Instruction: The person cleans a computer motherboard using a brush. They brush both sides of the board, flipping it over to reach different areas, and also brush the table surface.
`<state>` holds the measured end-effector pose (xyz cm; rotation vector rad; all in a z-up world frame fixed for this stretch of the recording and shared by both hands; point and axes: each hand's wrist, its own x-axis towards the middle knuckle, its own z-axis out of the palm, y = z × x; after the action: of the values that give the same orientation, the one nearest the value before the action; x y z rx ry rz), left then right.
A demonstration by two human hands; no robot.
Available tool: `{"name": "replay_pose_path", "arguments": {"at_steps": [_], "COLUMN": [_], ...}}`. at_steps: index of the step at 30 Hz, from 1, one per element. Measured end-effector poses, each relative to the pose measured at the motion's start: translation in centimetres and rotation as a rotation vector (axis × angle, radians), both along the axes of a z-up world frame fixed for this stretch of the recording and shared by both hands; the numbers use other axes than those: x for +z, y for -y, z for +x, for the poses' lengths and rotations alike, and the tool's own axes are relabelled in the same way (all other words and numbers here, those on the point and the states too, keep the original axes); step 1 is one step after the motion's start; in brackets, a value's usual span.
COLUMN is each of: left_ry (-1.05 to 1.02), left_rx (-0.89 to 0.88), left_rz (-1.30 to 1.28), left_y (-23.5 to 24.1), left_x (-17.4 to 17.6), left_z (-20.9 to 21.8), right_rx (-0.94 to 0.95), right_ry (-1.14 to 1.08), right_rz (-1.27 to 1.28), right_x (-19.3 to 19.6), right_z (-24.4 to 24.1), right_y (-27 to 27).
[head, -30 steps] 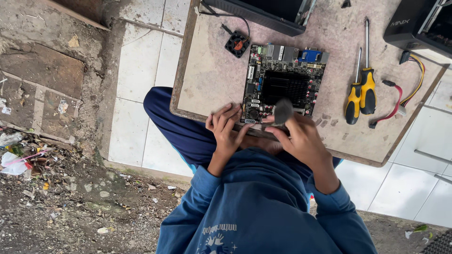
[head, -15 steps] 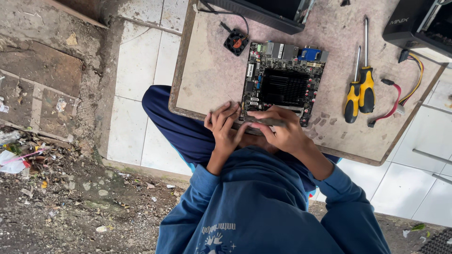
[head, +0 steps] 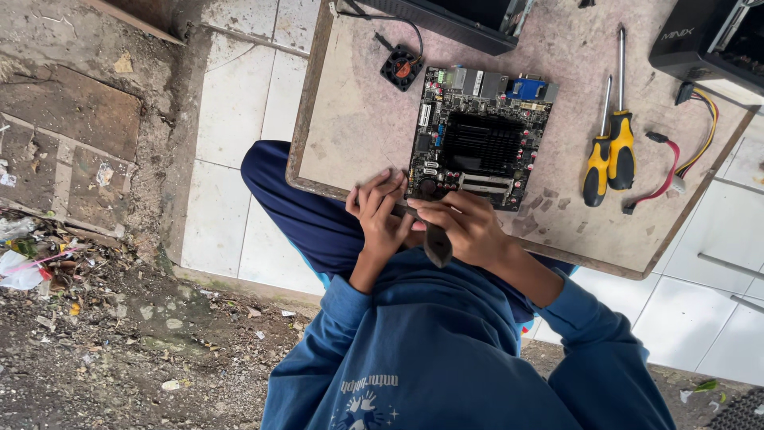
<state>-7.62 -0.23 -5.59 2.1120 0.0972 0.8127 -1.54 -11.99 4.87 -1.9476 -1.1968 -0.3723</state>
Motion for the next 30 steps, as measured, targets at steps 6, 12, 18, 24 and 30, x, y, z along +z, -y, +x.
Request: {"name": "replay_pose_path", "arguments": {"at_steps": [6, 12, 18, 24, 30], "left_ry": [-0.032, -0.025, -0.055, -0.046, -0.055], "left_rx": [-0.003, -0.01, 0.015, 0.003, 0.021], "left_rz": [-0.001, -0.051, 0.012, -0.013, -0.008], "left_y": [0.2, 0.2, 0.2, 0.3, 0.3], "left_x": [0.2, 0.1, 0.6, 0.9, 0.8], "left_z": [-0.2, -0.2, -0.1, 0.2, 0.4], "right_rx": [-0.069, -0.139, -0.138, -0.188, -0.173], "right_ry": [0.096, 0.097, 0.015, 0.053, 0.065], "right_rz": [-0.259, -0.381, -0.188, -0.18, -0.033], "right_x": [1.0, 1.3, -0.6, 1.1, -0.2], "right_z": [0.3, 1.1, 0.9, 1.2, 1.1], "right_y": [0.5, 0.4, 1.5, 1.3, 2.2]}}
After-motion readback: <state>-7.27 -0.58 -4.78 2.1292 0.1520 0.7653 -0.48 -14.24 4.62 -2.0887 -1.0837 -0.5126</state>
